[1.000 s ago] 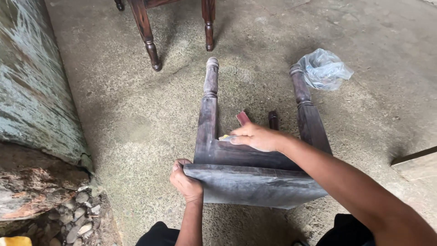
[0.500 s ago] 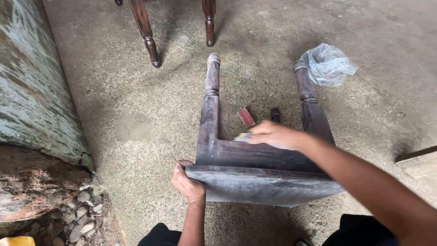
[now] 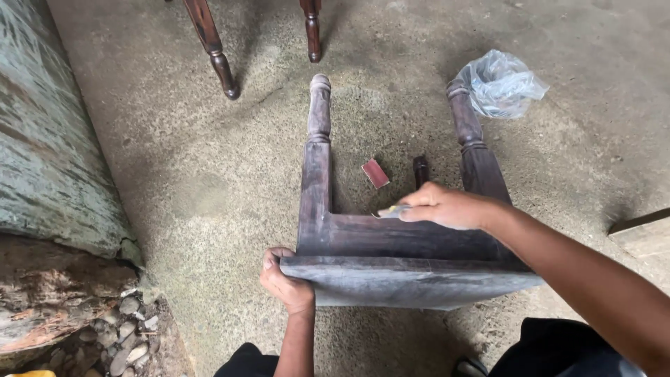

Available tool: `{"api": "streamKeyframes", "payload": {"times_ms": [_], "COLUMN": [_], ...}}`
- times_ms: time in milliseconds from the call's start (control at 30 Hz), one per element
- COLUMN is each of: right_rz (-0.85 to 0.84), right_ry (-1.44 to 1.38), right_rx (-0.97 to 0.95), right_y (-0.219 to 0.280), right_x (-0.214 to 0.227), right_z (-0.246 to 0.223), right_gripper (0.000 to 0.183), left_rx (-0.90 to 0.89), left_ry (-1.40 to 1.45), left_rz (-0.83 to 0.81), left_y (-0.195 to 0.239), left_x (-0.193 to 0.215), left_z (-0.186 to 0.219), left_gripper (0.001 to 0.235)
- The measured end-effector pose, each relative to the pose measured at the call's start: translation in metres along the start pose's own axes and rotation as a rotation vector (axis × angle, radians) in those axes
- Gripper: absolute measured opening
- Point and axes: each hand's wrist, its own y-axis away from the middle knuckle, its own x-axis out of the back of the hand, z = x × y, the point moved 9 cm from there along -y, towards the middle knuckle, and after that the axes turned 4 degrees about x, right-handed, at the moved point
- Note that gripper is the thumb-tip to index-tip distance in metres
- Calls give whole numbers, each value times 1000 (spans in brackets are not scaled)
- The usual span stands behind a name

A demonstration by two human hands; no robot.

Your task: The person sands the legs and frame of a small wooden stool using a sanding block. They work on each leg and the connecting frame, rotating the stool to access different sides.

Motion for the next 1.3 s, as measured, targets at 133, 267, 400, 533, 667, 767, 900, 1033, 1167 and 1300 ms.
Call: {"api": "streamKeyframes", "payload": {"times_ms": [133,267,400,533,667,767,900,1033,1167,1300], "right_rz": [-16,17,84,38,113,114,-36,188,338,308], "right_ry": [25,119,99,30,223,239,445,896,543,280], "right_rx": [83,-44,349,12,93,53,-331,-57,-146,-123], "right_y": [-26,-26,37,3,-26,12,103,137,87,-1], "right_x": [-23,-24,1,-14,-28,-23,14,24,5,-32], "right_z": [-15,-30,-11,-25,-61,-47,-37,-34,-33,-47], "right_gripper": [37,35,37,38,36,37,40,34,33,31], "left_rx": [25,71,34,8,61,53,41,61,80,15], "left_ry": [-123,-77,-87,-68,-17,-76,-58,-116,-15,-17], "left_rz": [13,14,3,8,30,0,-23,-13,-4,20], "left_y": [1,0,-2,2,0,1,0,-1,1,3], "left_x": [1,0,0,2,-1,-1,-1,-1,0,1], "left_z": [12,2,-2,6,0,9,-2,-6,-12,-3], "left_gripper": [51,50,48,46,47,48,50,51,51,50]}}
